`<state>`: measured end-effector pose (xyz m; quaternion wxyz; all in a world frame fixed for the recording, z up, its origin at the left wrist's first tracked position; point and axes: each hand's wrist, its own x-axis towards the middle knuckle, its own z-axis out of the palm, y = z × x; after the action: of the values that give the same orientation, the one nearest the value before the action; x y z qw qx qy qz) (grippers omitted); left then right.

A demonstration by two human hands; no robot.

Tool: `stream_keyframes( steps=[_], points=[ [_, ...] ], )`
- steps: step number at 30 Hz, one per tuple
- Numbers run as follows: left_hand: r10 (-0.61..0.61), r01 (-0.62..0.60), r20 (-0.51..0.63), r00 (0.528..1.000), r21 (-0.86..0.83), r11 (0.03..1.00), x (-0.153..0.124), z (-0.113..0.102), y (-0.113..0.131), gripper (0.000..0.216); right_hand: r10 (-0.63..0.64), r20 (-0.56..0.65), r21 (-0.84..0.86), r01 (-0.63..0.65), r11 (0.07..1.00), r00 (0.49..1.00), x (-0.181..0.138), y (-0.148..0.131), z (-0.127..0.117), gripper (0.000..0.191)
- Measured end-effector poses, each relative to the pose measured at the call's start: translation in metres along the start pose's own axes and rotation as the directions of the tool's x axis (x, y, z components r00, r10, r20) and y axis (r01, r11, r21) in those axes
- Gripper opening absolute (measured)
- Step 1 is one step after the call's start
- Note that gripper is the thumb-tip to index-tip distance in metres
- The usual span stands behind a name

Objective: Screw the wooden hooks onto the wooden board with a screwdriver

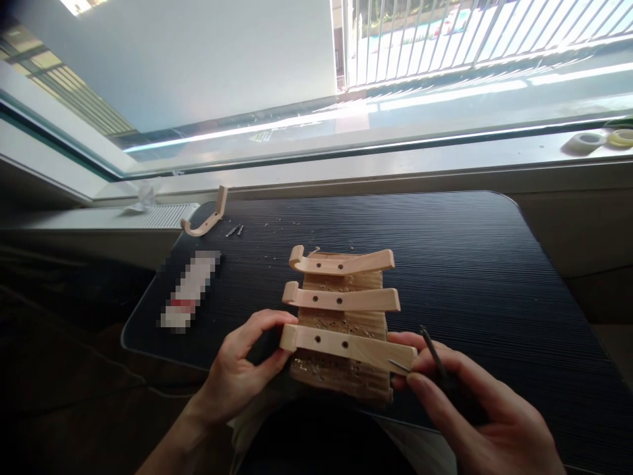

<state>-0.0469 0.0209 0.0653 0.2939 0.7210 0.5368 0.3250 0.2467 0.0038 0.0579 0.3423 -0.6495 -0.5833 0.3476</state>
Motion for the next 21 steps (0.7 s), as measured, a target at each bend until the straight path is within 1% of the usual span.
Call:
stream_keyframes(
  steps=[3, 9, 16, 19, 21],
  points=[
    [0.009, -0.009, -0.003, 1.0, -0.007, 1.0, -0.001, 0.0, -0.002, 0.034, -0.02, 0.058, 0.011, 0.019, 1.0, 0.998, 0.003, -0.001, 0.001, 0.021],
    [0.098, -0.099, -0.035, 0.995, -0.024, 0.995, 0.003, 0.002, -0.008, 0.034, -0.043, 0.072, 0.068, 0.038, 0.997, 0.996, 0.008, -0.005, 0.002, 0.02],
    [0.148, -0.149, -0.029, 0.989, -0.023, 0.989, 0.007, -0.001, -0.011, 0.032, 0.061, 0.054, 0.097, -0.066, 0.993, 0.997, 0.006, -0.03, 0.005, 0.023],
    [0.168, -0.168, -0.014, 0.986, -0.009, 0.986, 0.009, -0.003, -0.011, 0.032, 0.022, 0.041, 0.078, -0.025, 0.997, 0.999, 0.005, -0.032, 0.007, 0.023],
    [0.188, -0.188, -0.007, 0.982, 0.002, 0.982, 0.011, -0.005, -0.01, 0.031, -0.055, 0.032, 0.039, 0.053, 0.998, 0.998, 0.006, -0.029, 0.005, 0.022]
  ],
)
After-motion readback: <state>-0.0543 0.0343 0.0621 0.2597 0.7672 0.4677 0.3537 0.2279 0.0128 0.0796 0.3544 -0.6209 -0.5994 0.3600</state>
